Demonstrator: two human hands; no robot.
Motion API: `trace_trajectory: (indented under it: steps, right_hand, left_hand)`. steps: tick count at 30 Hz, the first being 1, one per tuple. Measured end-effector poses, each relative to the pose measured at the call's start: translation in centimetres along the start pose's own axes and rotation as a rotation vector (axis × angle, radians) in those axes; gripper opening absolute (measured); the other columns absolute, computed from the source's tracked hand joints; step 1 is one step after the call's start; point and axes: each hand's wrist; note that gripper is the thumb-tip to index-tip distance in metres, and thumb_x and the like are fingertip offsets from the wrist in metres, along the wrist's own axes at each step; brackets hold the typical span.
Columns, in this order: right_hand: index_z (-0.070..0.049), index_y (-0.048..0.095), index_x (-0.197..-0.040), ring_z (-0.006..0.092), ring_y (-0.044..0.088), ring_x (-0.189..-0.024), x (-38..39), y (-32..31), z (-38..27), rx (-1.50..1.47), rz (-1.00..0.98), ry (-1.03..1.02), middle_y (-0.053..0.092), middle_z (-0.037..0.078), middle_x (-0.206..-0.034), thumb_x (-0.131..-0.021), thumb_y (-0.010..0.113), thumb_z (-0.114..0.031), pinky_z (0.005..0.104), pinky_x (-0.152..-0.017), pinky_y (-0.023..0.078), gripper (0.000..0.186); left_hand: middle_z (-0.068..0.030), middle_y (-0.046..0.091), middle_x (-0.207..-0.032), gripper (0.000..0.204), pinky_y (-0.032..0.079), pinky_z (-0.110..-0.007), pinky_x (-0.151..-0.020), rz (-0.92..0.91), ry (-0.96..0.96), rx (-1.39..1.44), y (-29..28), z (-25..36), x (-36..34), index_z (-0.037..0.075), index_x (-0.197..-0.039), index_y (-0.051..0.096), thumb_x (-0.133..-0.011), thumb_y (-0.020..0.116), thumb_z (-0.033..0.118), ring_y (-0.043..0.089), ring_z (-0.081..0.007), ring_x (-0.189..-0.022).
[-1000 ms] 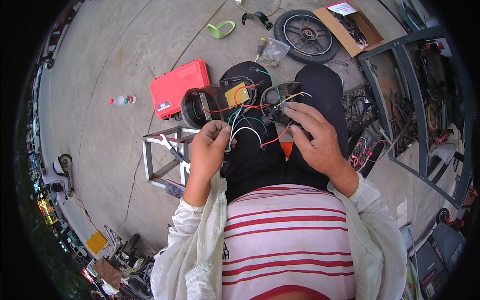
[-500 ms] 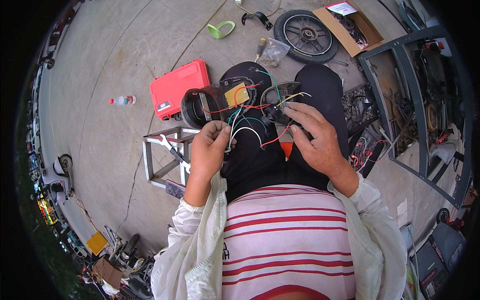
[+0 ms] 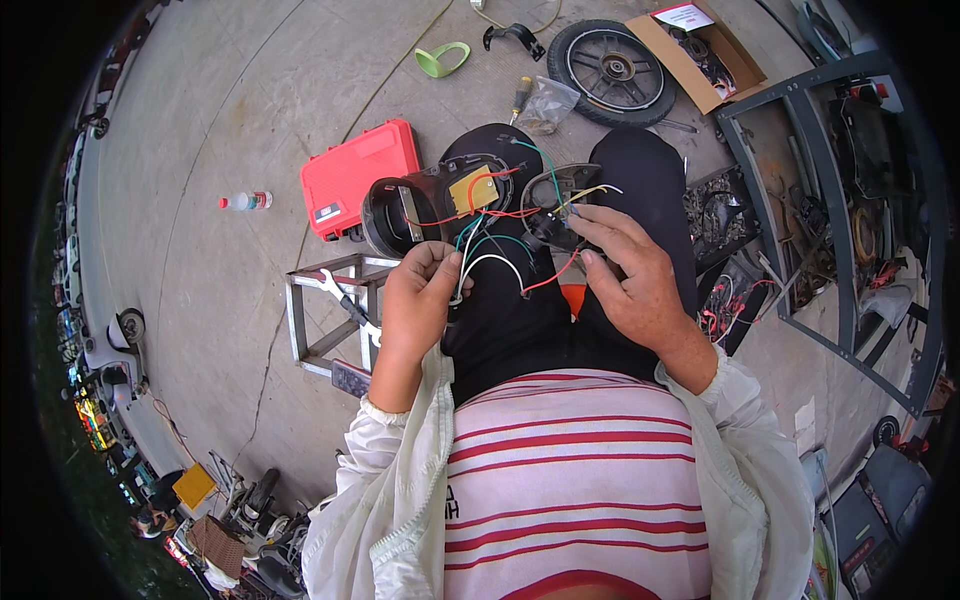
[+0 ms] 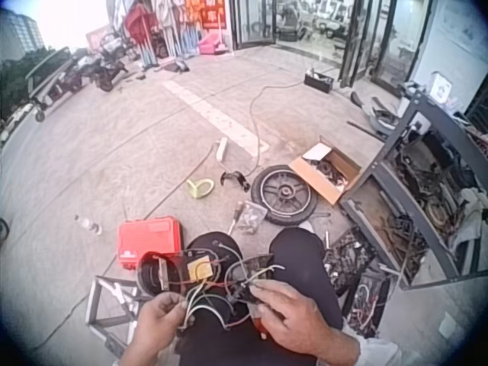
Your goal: The person sits on the ground and repairs electrical wiring on a scooter part. They use pliers to strip wire insulation and twist wires together, then use a screwdriver to tighten connections on a small yellow component.
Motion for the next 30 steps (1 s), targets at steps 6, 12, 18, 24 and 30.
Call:
trace_trajectory:
  steps: [6,12,18,24,30]
  right_hand:
    - [0.000,0.067,-0.126,0.0308,0.065,-0.117,0.02,0.01,0.10,0.020,0.007,-0.026,0.063,0.019,-0.132,-0.090,0.062,0.002,0.0346,-0.095,0.052,0.036]
    - [-0.001,0.066,-0.124,0.0272,0.068,-0.106,0.07,0.09,0.41,0.054,0.014,-0.054,0.063,0.016,-0.132,-0.093,0.063,-0.006,0.0327,-0.081,0.057,0.032]
    - [-0.001,0.066,-0.124,0.0281,0.068,-0.108,0.11,0.21,0.60,0.039,0.022,-0.061,0.063,0.016,-0.132,-0.093,0.063,-0.006,0.0329,-0.083,0.057,0.032]
    - [-0.001,0.066,-0.125,0.0276,0.068,-0.107,0.18,0.18,0.60,0.048,0.013,-0.048,0.062,0.016,-0.133,-0.093,0.063,-0.006,0.0330,-0.083,0.057,0.032]
    - [0.001,0.066,-0.125,0.0312,0.064,-0.118,0.21,0.11,0.12,-0.002,0.001,-0.006,0.063,0.019,-0.132,-0.090,0.061,0.003,0.0350,-0.097,0.051,0.036]
  left_hand:
    - [-0.0047,0.066,-0.080,0.017,0.049,-0.024,-0.066,-0.001,0.002,-0.005,-0.08,-0.18,0.01,-0.005,-0.103,0.063,-0.102,0.060,0.012,0.062,-0.0097,-0.072]
    - [-0.0048,0.067,-0.081,0.017,0.050,-0.024,-0.067,-0.007,0.002,-0.001,-0.13,-0.19,0.07,-0.005,-0.103,0.062,-0.102,0.059,0.012,0.063,-0.0099,-0.072]
    - [-0.0052,0.067,-0.082,0.017,0.050,-0.024,-0.068,-0.012,-0.026,-0.008,-0.14,-0.04,0.11,-0.005,-0.104,0.062,-0.102,0.059,0.012,0.063,-0.0103,-0.073]
    - [-0.0057,0.068,-0.083,0.017,0.051,-0.025,-0.069,-0.021,-0.023,-0.022,-0.14,-0.08,0.12,-0.005,-0.105,0.062,-0.103,0.058,0.012,0.064,-0.0108,-0.075]
    - [-0.0057,0.068,-0.083,0.017,0.051,-0.025,-0.069,-0.019,-0.024,-0.024,-0.20,-0.17,0.18,-0.005,-0.105,0.062,-0.102,0.059,0.012,0.064,-0.0110,-0.075]
Point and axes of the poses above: each hand's wrist, its own x-axis away from the middle knuckle, its own y-axis out of the palm, z = x × y
